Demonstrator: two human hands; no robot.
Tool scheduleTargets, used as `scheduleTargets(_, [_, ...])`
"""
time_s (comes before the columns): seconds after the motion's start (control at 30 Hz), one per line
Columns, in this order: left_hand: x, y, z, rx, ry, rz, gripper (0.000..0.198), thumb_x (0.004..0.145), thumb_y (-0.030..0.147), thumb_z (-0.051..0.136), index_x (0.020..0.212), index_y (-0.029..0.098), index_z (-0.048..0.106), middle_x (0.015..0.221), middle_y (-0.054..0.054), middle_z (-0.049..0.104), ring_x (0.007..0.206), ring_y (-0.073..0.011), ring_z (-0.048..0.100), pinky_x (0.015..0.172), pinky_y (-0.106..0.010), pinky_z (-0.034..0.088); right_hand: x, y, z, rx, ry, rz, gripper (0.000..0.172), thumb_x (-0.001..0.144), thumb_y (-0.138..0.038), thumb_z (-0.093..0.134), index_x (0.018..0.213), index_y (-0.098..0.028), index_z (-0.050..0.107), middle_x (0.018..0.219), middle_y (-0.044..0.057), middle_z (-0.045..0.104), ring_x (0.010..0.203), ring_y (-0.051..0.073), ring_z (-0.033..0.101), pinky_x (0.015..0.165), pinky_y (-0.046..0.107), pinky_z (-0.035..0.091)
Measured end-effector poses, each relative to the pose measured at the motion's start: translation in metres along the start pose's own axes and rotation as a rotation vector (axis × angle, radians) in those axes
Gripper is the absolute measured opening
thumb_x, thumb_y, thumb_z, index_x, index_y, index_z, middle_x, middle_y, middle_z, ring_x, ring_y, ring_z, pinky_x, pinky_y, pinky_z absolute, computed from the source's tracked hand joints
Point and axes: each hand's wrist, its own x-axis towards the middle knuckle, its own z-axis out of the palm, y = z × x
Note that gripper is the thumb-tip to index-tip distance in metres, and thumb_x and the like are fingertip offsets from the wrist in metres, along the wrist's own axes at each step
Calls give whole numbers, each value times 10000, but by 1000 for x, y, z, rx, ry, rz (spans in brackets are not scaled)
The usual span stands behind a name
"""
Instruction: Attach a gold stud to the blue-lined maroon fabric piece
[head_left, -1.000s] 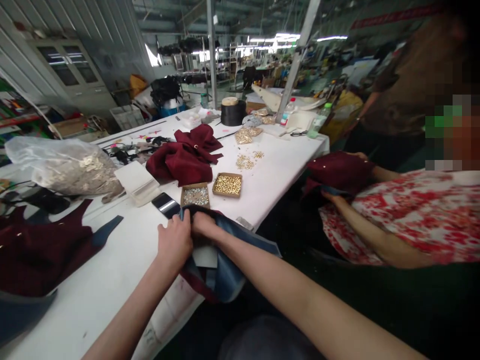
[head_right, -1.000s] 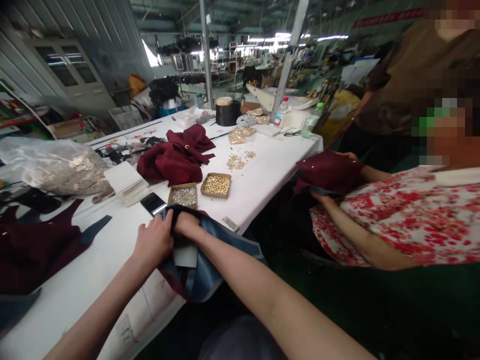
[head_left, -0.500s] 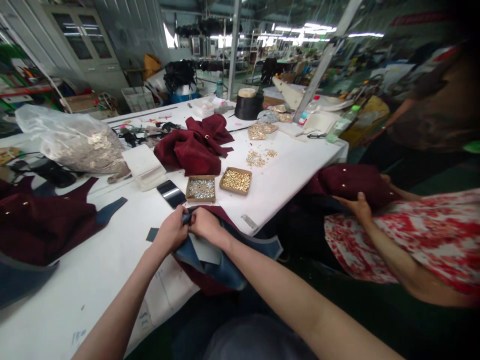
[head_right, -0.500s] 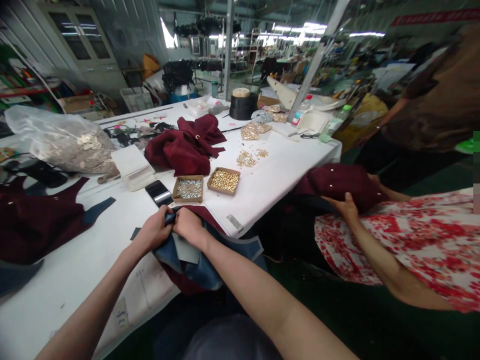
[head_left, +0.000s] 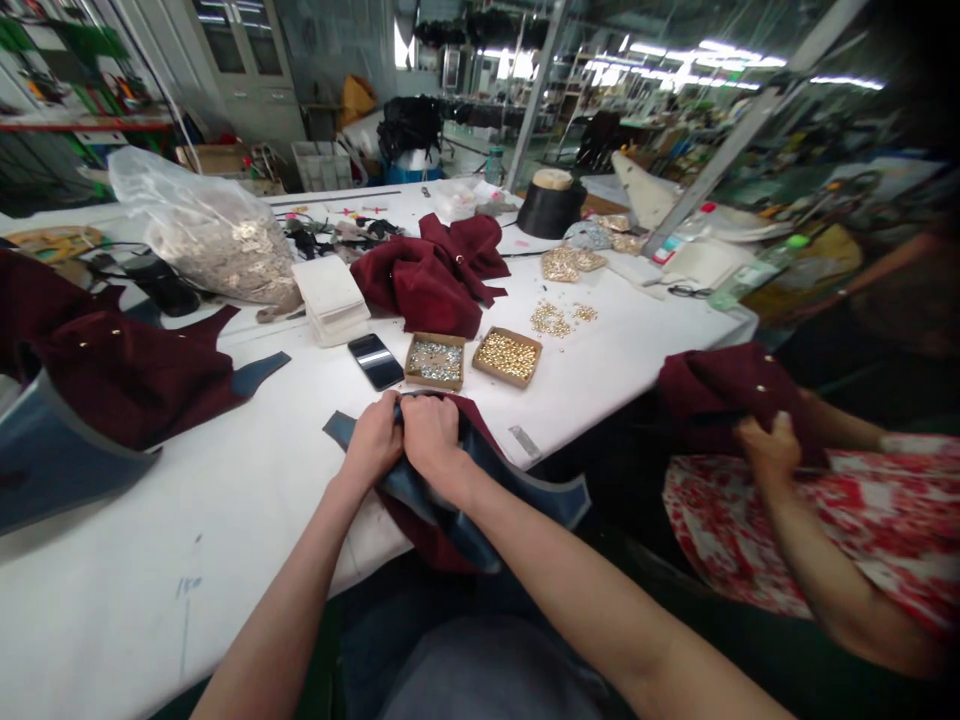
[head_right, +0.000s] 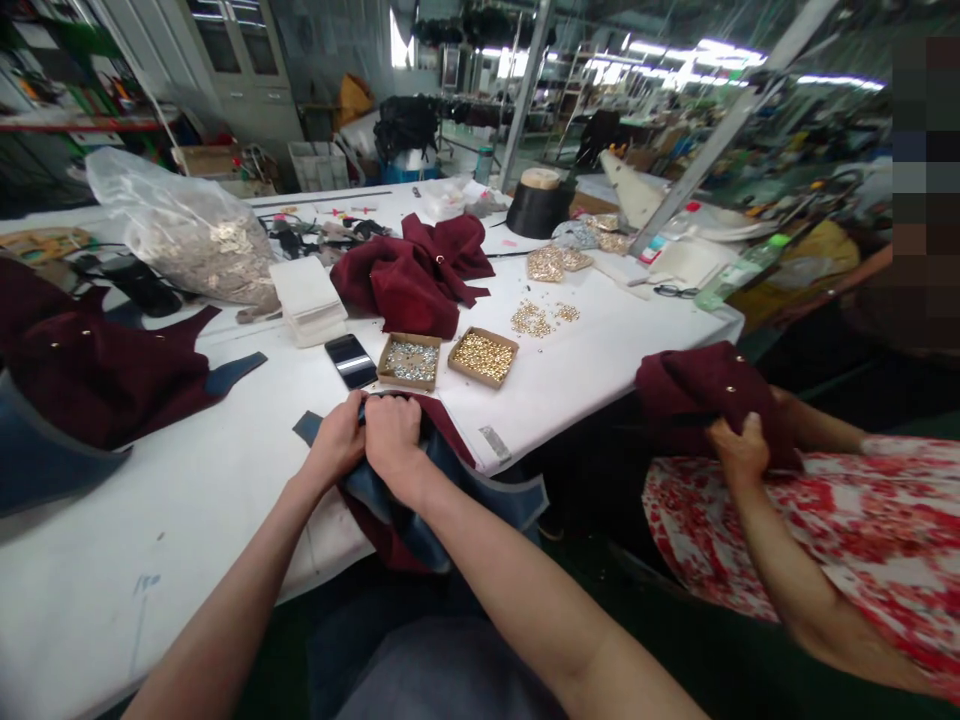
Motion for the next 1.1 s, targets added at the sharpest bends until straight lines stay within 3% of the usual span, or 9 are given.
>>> scheduleTargets(0.1, [-8,2,3,-34,52,-14,432,934,84,555,1341,228,556,1185,-142,768,1119,-369,738,968,-449,565,0,0,3,3,115,13,386,1149,-114,356,1247,-153,728,1208,194,833,1156,311,808,1049,454,604])
scheduleTargets(0.2, [-17,7,7,-52,99,-34,509,904,48,535,1380,228,534,1195,-136,765,1137,-361,749,1007,-450,575,1,2,3,76,95,107,327,1166,-130,337,1308,-188,626,1175,153,842,1073,280,833,906,381,615])
scheduleTargets(0.3, [-20,11,8,-56,132,-68,601,918,50,531,1496,197,458,1216,-155,771,1106,-367,768,992,-455,593,2,2,2,137,60,170,256,1162,-139,389,1333,-209,566,1159,131,849,1065,259,838,899,345,607])
scheduleTargets(0.47, [-18,10,8,-5,115,-73,615,939,52,533,1544,151,478,1254,-196,770,1174,-388,755,1038,-481,594,6,0,-4,53,87,157,438,1134,-116,397,1550,-190,510,1185,161,846,1063,265,834,918,360,618])
scheduleTargets(0.53, [-19,12,9,29,101,-46,590,925,24,512,1500,153,542,1274,-200,753,1229,-385,726,1090,-489,578,13,5,-7,16,12,132,474,1116,-143,456,1576,-195,556,1231,183,840,1113,292,833,957,390,628])
scheduleTargets(0.67, [-25,18,15,77,113,-15,576,914,-1,491,1461,154,580,1287,-194,701,1265,-378,678,1143,-502,556,34,22,-13,9,-195,106,314,997,-285,744,1297,-207,794,1332,189,826,1259,360,802,1026,442,646])
scheduleTargets(0.77, [-29,21,19,64,162,-7,526,918,-1,491,1401,178,596,1269,-168,684,1275,-365,662,1158,-492,551,46,30,-15,10,-262,85,393,892,-366,885,1250,-213,835,1338,181,831,1252,364,802,1031,442,656])
scheduleTargets(0.93, [-35,25,22,16,284,-22,519,949,-7,446,1423,188,528,1309,-152,665,1295,-315,655,1173,-432,546,47,25,-16,41,-273,-80,294,961,-319,787,1240,-247,850,1388,147,821,1319,324,774,1110,412,628])
scheduleTargets(1.1, [-38,33,21,74,341,-96,420,1011,34,427,1398,183,494,1307,-165,657,1288,-309,653,1181,-438,547,56,18,-9,65,-309,-91,371,956,-356,769,1259,-154,839,1338,218,825,1209,364,812,1005,432,678])
